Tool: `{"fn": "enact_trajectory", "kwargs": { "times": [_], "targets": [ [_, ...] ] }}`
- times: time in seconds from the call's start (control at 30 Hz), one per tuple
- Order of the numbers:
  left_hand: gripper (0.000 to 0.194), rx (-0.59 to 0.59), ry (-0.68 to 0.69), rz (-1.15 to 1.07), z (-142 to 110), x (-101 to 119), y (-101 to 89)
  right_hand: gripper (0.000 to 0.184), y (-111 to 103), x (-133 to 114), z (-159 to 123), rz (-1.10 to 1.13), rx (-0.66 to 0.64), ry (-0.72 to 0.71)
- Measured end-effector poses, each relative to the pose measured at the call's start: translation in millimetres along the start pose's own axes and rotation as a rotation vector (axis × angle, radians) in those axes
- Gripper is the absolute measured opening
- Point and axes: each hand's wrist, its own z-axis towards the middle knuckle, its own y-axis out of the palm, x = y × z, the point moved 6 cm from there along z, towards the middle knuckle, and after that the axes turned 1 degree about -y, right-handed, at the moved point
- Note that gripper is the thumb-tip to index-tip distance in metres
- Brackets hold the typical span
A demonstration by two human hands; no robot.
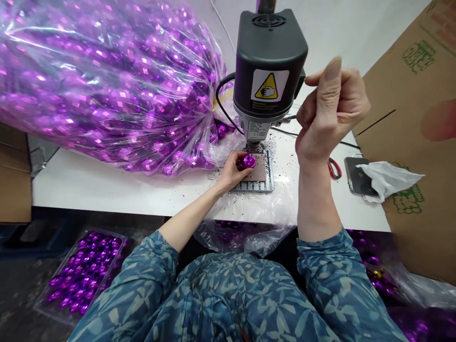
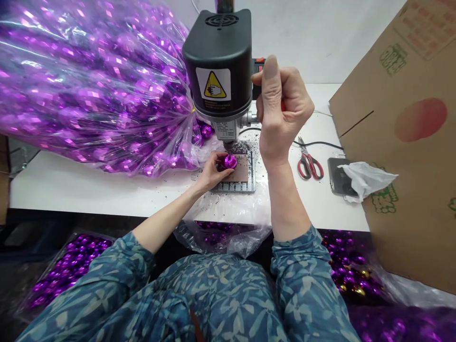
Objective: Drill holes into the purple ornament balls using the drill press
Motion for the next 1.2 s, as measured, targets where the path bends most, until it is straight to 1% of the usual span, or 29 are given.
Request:
{"fn": "enact_trajectory", "kwargs": {
  "times": [0.13, 0.3, 0.4, 0.5, 0.67, 0.87, 1.03, 1.2],
  "targets": [
    [0.058, -0.017, 0.002, -0.049, -3.2, 0.0, 8.1, 0.064, -1.0, 1.0, -1.2, 0.009, 0.0, 0.002],
    [0.062, -0.028, -0.131, -0.145, -7.4, -1.3, 12.6, 0.066, -1.8, 1.4, -1.3, 0.039, 0.023, 0.003],
    [0.064, -0.026, -0.171, -0.182, -8.6, -1.3, 13.2, 0.063, -3.6, -0.1, -4.9, 0.112, 0.034, -0.005],
    [0.064, -0.018, -0.173, -0.187, -8.9, -2.2, 13.7, 0.056, -8.9, -0.4, -13.8, 0.145, 0.064, -0.005],
    [0.064, -0.019, -0.169, -0.209, -9.6, -4.2, 15.3, 0.051, -18.2, 1.8, -28.9, 0.144, 0.111, -0.046],
    [0.064, -0.024, -0.172, -0.238, -10.2, -4.9, 16.5, 0.045, -22.2, 6.5, -37.4, 0.192, 0.096, -0.066],
    [0.065, -0.026, -0.19, -0.246, -10.7, -7.0, 17.5, 0.038, -26.7, 17.5, -45.7, 0.228, 0.109, -0.147],
    [0.062, -0.014, -0.188, -0.238, -11.3, -4.8, 16.6, 0.026, -29.7, 27.8, -54.4, 0.264, 0.065, -0.22]
  ]
}}
